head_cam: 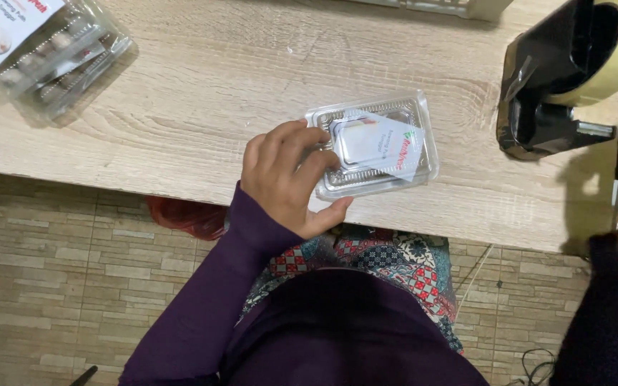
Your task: The person places garlic cloves into plastic containers, applies labels, and uses tape or scissors to seal the packages before placing them into a crate.
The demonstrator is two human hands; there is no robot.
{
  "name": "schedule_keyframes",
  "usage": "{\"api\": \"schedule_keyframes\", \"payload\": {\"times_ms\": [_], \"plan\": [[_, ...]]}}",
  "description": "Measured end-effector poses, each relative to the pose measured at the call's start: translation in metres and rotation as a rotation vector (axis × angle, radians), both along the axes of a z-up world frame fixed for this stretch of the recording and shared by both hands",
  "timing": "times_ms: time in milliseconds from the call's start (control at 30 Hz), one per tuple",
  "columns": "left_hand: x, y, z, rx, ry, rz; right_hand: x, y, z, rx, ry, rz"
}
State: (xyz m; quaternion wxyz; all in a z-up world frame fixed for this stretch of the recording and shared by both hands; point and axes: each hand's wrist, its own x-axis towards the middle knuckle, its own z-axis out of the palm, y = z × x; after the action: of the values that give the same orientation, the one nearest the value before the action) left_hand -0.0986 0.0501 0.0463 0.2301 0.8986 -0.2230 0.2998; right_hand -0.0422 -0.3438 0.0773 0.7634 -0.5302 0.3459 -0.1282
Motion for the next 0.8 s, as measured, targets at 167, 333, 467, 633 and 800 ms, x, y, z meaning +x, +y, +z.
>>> {"api": "schedule_keyframes", "payload": {"times_ms": [167, 333, 467, 633, 800], "plan": [[0.002, -0.001, 0.0, -0.002, -0.027, 0.024, -0.051, -0.033, -0.071, -0.587, -0.18, 0.354], [0.004, -0.003, 0.0, -0.009, -0.029, 0.034, -0.047, -0.001, -0.059, -0.365, -0.069, 0.116], [0.006, -0.006, -0.005, -0.005, -0.069, 0.076, -0.027, -0.077, -0.089, -1.968, -0.006, 0.522], [0.005, -0.011, -0.001, -0.005, -0.029, 0.143, 0.061, -0.063, -0.028, -1.56, -0.091, 0.681], [0.031, 0.013, 0.02, 0.202, 0.13, -0.12, 0.105, -0.051, -0.021, -1.87, 0.062, 0.747]]}}
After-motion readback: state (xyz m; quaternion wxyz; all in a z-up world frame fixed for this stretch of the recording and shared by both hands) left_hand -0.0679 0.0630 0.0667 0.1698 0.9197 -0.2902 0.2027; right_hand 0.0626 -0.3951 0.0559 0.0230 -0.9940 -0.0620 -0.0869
